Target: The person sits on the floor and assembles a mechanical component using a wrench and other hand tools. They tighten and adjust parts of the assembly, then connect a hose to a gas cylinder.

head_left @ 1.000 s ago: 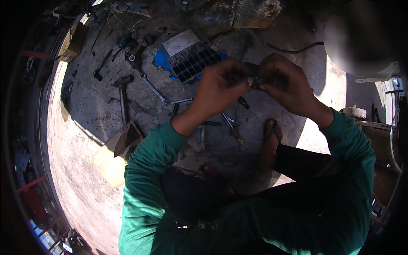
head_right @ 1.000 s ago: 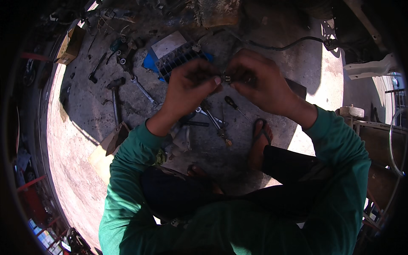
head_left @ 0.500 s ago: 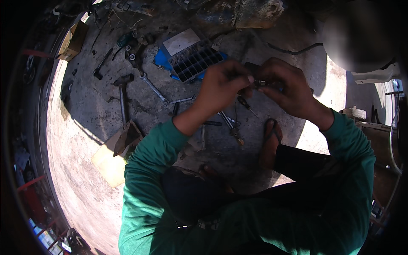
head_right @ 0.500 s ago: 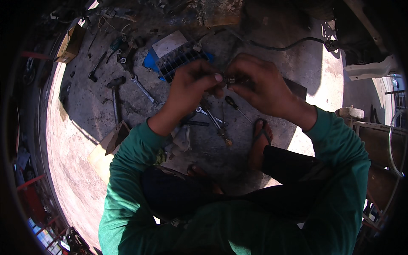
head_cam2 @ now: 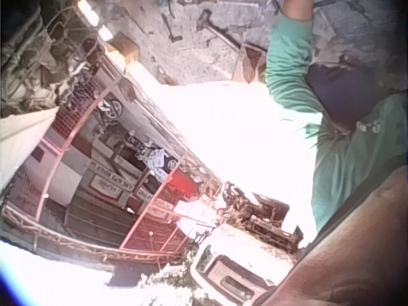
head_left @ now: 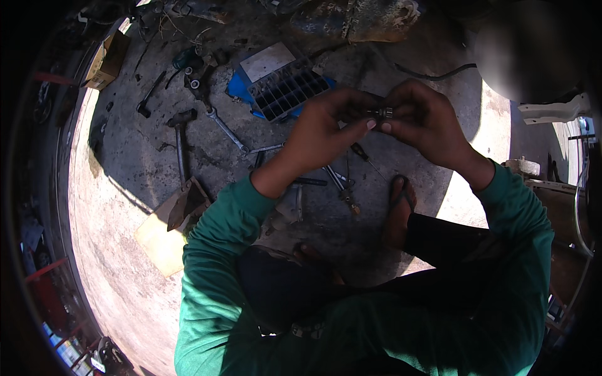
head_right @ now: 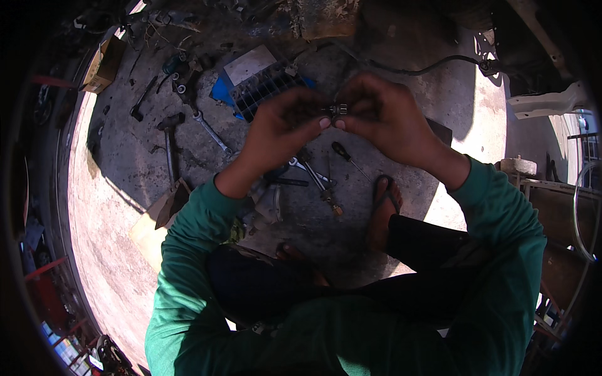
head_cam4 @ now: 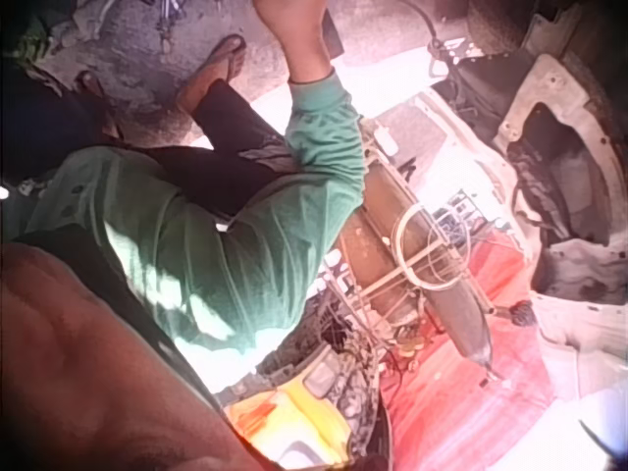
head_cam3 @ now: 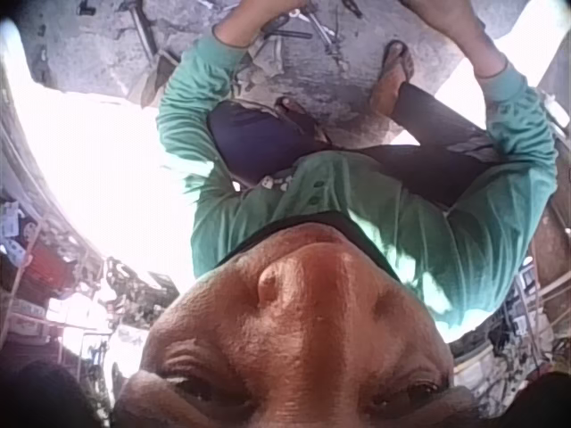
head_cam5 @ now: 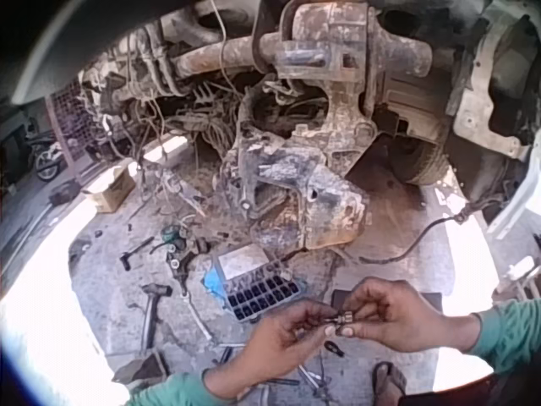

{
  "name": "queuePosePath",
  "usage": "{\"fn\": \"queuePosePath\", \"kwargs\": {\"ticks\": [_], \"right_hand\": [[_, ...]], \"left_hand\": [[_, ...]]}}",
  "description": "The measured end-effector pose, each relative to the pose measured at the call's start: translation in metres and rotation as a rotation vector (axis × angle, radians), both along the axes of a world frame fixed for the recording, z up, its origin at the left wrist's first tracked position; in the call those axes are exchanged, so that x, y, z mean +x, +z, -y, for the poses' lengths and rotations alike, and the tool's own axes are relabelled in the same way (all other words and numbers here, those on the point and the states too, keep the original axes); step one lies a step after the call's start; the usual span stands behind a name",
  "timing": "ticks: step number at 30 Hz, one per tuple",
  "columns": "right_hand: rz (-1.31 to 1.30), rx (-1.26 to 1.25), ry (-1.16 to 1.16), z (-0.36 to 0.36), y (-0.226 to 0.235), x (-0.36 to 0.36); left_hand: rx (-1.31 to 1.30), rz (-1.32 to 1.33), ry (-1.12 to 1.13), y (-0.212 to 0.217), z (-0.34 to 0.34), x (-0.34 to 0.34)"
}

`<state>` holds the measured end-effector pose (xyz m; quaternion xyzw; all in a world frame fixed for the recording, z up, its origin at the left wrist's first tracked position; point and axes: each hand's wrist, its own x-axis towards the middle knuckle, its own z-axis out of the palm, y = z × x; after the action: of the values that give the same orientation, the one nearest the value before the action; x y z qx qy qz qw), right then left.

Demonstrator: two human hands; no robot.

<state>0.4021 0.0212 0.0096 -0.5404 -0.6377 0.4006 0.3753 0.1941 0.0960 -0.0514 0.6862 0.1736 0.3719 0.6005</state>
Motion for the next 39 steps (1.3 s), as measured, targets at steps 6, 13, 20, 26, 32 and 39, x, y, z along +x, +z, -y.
{"fn": "queuePosePath", "kwargs": {"ticks": [6,13,20,26,32,39], "right_hand": [[-0.287,-0.397,-0.025,-0.005,0.008,0.0],[-0.389,-0.396,0.02,-0.004,0.002,-0.001],[-0.344,-0.571,0.051,-0.008,0.006,0.004],[-0.394,-0.682,0.025,-0.007,-0.001,0.007],[-0.415,-0.692,0.012,-0.005,-0.002,0.009],[-0.161,-0.425,0.007,-0.003,-0.02,0.011]], "left_hand": [[0.188,-0.125,0.092,0.006,-0.001,-0.002],[0.342,-0.113,0.148,0.005,-0.001,-0.001],[0.338,-0.142,0.171,0.003,0.0,-0.002],[0.262,-0.129,0.139,0.0,-0.001,-0.001],[0.236,-0.015,0.153,-0.002,0.003,0.005],[0.006,-0.268,0.089,-0.019,-0.002,0.004]]}}
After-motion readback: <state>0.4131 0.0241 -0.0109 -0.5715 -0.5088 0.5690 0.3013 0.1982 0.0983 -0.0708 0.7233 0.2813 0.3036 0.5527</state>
